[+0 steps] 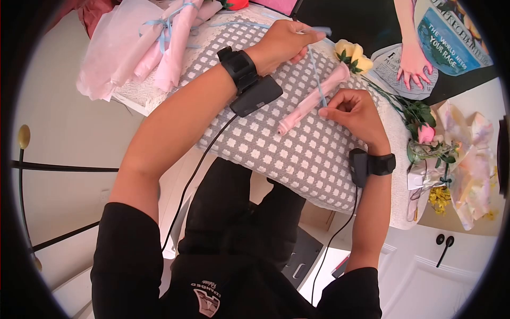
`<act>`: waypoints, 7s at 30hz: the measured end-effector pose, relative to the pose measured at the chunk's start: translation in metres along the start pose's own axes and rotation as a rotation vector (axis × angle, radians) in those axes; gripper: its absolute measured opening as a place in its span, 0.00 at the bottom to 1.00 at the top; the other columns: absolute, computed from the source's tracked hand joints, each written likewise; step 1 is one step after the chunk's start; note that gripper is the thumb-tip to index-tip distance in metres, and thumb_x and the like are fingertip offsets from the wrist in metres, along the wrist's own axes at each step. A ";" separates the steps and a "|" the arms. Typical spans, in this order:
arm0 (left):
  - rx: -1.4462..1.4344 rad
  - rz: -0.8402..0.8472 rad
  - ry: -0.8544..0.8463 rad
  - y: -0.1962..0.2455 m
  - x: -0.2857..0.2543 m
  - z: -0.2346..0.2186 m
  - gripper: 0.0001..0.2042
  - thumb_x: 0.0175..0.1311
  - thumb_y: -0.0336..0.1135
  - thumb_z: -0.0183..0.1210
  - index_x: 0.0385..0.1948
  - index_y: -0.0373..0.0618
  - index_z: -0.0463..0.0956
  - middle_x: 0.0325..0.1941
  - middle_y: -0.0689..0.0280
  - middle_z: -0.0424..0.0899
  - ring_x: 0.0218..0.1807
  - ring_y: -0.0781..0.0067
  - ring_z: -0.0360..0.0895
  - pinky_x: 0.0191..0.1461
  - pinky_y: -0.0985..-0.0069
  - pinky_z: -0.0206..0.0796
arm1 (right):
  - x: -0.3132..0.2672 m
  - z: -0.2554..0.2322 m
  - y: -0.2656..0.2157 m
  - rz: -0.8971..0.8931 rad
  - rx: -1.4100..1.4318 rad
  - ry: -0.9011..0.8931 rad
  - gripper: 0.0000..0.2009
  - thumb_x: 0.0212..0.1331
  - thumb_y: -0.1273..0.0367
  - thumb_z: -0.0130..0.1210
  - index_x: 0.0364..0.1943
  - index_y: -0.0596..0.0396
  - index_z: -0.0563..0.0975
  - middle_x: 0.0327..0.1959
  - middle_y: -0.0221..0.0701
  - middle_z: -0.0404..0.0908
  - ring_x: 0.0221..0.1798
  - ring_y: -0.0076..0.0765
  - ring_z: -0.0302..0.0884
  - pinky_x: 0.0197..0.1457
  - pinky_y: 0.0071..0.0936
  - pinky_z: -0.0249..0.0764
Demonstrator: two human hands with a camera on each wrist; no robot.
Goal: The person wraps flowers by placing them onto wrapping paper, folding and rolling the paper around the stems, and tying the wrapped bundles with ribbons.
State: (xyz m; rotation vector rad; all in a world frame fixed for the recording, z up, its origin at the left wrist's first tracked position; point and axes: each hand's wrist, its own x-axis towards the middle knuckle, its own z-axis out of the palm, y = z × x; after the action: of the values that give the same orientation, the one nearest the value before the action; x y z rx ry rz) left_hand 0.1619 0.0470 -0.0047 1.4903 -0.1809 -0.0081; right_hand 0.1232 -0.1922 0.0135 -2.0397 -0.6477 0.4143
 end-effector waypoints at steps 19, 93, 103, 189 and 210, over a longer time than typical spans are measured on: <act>0.042 -0.148 -0.130 0.018 -0.001 -0.001 0.17 0.62 0.47 0.66 0.38 0.39 0.81 0.22 0.72 0.79 0.21 0.84 0.75 0.24 0.86 0.67 | 0.005 0.008 0.012 -0.066 0.311 0.081 0.07 0.52 0.73 0.69 0.26 0.57 0.80 0.24 0.21 0.79 0.23 0.11 0.73 0.25 0.10 0.66; 1.459 0.550 0.673 0.017 -0.185 -0.086 0.13 0.57 0.22 0.55 0.44 0.39 0.80 0.55 0.57 0.81 0.60 0.54 0.74 0.66 0.62 0.61 | 0.018 -0.009 0.039 -0.099 0.080 0.583 0.16 0.51 0.55 0.66 0.24 0.56 0.84 0.21 0.32 0.84 0.26 0.33 0.81 0.34 0.29 0.74; 1.281 0.598 0.693 -0.001 -0.231 -0.075 0.14 0.58 0.22 0.60 0.47 0.38 0.78 0.56 0.54 0.79 0.59 0.53 0.73 0.65 0.61 0.61 | 0.026 -0.011 0.051 -0.295 0.068 0.671 0.20 0.61 0.56 0.61 0.18 0.58 0.80 0.11 0.25 0.71 0.17 0.19 0.64 0.23 0.24 0.61; 0.648 -0.232 -0.096 0.043 -0.035 -0.047 0.19 0.62 0.34 0.64 0.54 0.40 0.75 0.32 0.73 0.82 0.30 0.86 0.77 0.33 0.87 0.71 | 0.011 -0.068 0.074 -0.018 0.076 0.698 0.18 0.46 0.61 0.62 0.39 0.58 0.84 0.30 0.38 0.85 0.31 0.37 0.84 0.40 0.32 0.78; 0.614 0.113 -0.091 -0.008 0.033 -0.039 0.07 0.63 0.34 0.62 0.33 0.40 0.83 0.22 0.76 0.78 0.21 0.90 0.70 0.23 0.88 0.62 | -0.003 0.004 -0.039 -0.433 -0.392 0.565 0.14 0.50 0.62 0.68 0.40 0.51 0.83 0.31 0.25 0.82 0.28 0.24 0.77 0.31 0.24 0.73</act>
State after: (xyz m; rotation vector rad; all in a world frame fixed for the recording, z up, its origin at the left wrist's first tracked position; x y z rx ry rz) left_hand 0.2004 0.0806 -0.0118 2.0905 -0.3637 0.0765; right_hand 0.1080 -0.1741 0.0452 -2.1537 -0.8233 -0.5650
